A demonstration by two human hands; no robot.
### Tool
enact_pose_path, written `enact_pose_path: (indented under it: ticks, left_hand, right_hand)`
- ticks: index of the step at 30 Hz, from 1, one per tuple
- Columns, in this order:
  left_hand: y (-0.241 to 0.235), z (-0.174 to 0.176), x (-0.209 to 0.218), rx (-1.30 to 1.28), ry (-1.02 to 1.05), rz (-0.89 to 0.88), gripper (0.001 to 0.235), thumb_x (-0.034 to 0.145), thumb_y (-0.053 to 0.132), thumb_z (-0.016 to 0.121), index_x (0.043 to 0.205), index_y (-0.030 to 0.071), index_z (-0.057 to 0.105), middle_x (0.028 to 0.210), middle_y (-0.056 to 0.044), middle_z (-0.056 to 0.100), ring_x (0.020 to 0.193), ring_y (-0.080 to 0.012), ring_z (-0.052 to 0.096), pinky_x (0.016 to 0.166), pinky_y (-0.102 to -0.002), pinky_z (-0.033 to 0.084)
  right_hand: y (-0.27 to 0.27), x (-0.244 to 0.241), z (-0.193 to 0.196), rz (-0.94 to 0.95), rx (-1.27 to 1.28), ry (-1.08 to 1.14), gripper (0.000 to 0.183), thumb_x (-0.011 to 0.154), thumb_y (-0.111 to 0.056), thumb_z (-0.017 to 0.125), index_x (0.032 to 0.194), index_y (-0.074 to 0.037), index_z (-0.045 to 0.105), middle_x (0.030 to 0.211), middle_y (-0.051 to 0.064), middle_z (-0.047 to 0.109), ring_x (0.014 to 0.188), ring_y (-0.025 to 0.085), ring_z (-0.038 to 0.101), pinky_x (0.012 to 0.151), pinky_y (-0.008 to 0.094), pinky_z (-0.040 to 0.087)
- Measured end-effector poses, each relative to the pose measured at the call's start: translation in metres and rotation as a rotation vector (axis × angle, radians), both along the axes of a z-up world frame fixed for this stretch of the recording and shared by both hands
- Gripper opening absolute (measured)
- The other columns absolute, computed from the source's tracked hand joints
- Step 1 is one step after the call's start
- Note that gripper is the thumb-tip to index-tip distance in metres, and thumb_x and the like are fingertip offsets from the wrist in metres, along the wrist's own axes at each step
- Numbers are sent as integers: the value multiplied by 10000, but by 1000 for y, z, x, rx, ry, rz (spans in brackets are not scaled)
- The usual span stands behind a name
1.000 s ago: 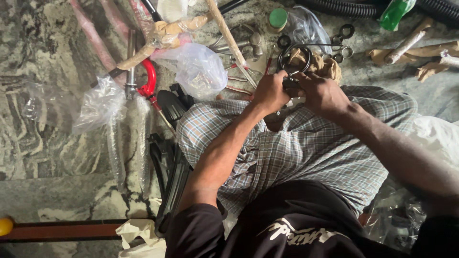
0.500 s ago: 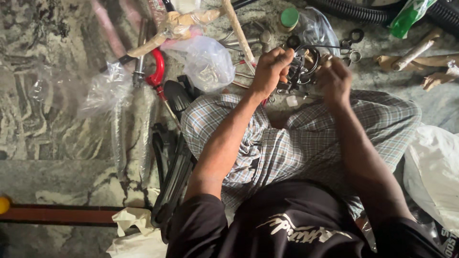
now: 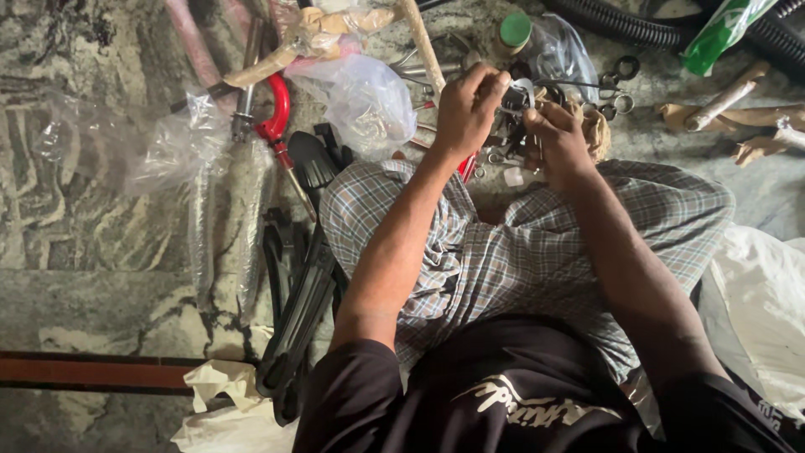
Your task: The person sits on the floor and assembles small metal parts by hand, connecting a circular metal ring to a central component. They repeatedly adjust and tighten the connections using their fingers.
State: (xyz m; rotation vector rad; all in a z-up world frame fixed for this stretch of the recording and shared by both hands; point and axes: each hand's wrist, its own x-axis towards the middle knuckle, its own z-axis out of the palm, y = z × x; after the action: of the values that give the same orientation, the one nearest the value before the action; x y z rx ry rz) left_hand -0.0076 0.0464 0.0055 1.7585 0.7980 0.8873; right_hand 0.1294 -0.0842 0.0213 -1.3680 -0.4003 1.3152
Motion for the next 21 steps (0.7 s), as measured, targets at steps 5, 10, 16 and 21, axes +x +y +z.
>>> enact_pose_path:
  ticks: [5, 10, 16, 21]
  left_hand:
    - [7, 4, -6, -755, -591, -92, 391, 982, 316, 676, 1224, 12, 637, 930, -121, 720, 701, -178, 690, 649, -312, 573]
    - [-12, 14, 4, -281, -387, 172, 448, 987, 353, 734, 1254, 14, 613, 1071, -121, 704, 885, -163, 688, 731, -292, 576]
    - [-46, 23, 2, 169, -205, 39, 373, 1015, 393, 704, 1186, 68, 638, 1066, -73, 668, 855, -151, 686, 706, -258, 573]
    - [-44, 12, 11, -271, -376, 89, 457, 947, 347, 728, 1248, 30, 598, 1062, -69, 670, 870, -150, 697, 728, -267, 571]
  right_hand:
    - [30, -17, -9, -239, -22, 159, 187, 1014, -306, 581, 1118, -166, 650, 902, -58, 663, 715, 74, 632, 501, 275, 413]
    - [45, -11, -59, -516, 123, 280, 249, 1034, -342, 602, 949, -108, 599, 764, 41, 622, 617, 171, 564, 512, 323, 436]
    - [44, -5, -103, -601, 342, -513, 383, 1180, -287, 684, 908, -45, 565, 847, 25, 580, 760, 119, 512, 635, 289, 428]
    - [48, -18, -53, -793, 331, -133, 214, 1018, -221, 688, 898, -71, 593, 796, 25, 662, 680, 118, 624, 554, 272, 512]
